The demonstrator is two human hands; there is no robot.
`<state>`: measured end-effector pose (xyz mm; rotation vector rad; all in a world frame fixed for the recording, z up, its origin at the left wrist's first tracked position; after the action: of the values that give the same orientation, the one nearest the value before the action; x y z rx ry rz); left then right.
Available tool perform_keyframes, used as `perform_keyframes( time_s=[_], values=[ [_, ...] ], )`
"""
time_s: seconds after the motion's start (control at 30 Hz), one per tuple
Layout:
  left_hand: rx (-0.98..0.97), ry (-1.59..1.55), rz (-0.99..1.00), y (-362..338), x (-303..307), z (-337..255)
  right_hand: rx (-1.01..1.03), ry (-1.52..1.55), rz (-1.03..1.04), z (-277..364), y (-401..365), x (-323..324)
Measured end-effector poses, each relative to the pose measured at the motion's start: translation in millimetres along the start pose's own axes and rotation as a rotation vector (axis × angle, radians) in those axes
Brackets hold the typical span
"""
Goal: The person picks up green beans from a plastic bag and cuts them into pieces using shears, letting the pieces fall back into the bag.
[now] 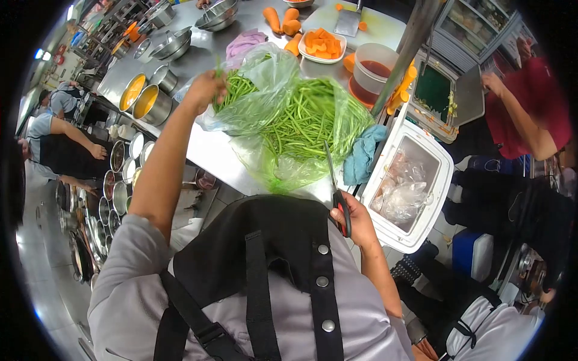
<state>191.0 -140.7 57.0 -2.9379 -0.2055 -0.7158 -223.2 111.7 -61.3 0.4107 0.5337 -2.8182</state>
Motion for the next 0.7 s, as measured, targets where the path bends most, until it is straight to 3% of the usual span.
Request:
perform_keyframes(
  time_s=[0.07, 0.1, 0.17, 0.2, 0.3, 0.43, 0.5, 0.57, 0.63, 0.7],
  values=[
    [0.205, 0.671, 0.253, 4, -3, 34, 0.011, -0.022, 0.015, 3, 3, -2],
    [0.204, 0.670, 0.245, 7, -9, 54, 0.042, -0.001, 0.035, 7, 5, -6],
    [-0.336, 1.086, 0.101, 5, -27, 66, 0.073, 0.024, 0.057, 12, 6, -9],
    [-0.335, 1.089, 0.098, -9, -32, 59, 0.036, 0.030, 0.038, 11, 5, -7],
    [-0.293, 1.009, -0.261, -34, -30, 26, 0.002, 0.036, 0.010, 1, 5, -3],
    [-0.331, 0.742, -0.337, 8, -34, -5, 0.006, 0.022, -0.014, -8, 8, -1],
    [-0.253, 1.023, -0.124, 28, -63, -10, 0.011, -0.008, -0.004, -17, 12, 3],
    [-0.416, 0.883, -0.089, 37, -103, -12, 0.001, -0.039, -0.003, -17, 15, 4],
    [-0.743, 0.769, -0.111, 12, -148, -38, 0.005, -0.029, 0.001, -19, 17, 5],
    [-0.700, 0.850, -0.040, -23, -183, -62, -0.015, -0.015, -0.013, -20, 17, 8]
  ],
)
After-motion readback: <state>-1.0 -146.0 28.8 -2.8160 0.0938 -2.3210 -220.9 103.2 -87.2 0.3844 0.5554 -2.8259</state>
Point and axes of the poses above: each hand's wrist, its own y-axis towards the middle knuckle, its own x-axis out of the back of the hand, z = x × y, the point moved 6 cm from there along y, towards the middle knuckle, and after that the axes turned 15 degrees about y, right-handed, at the moved point
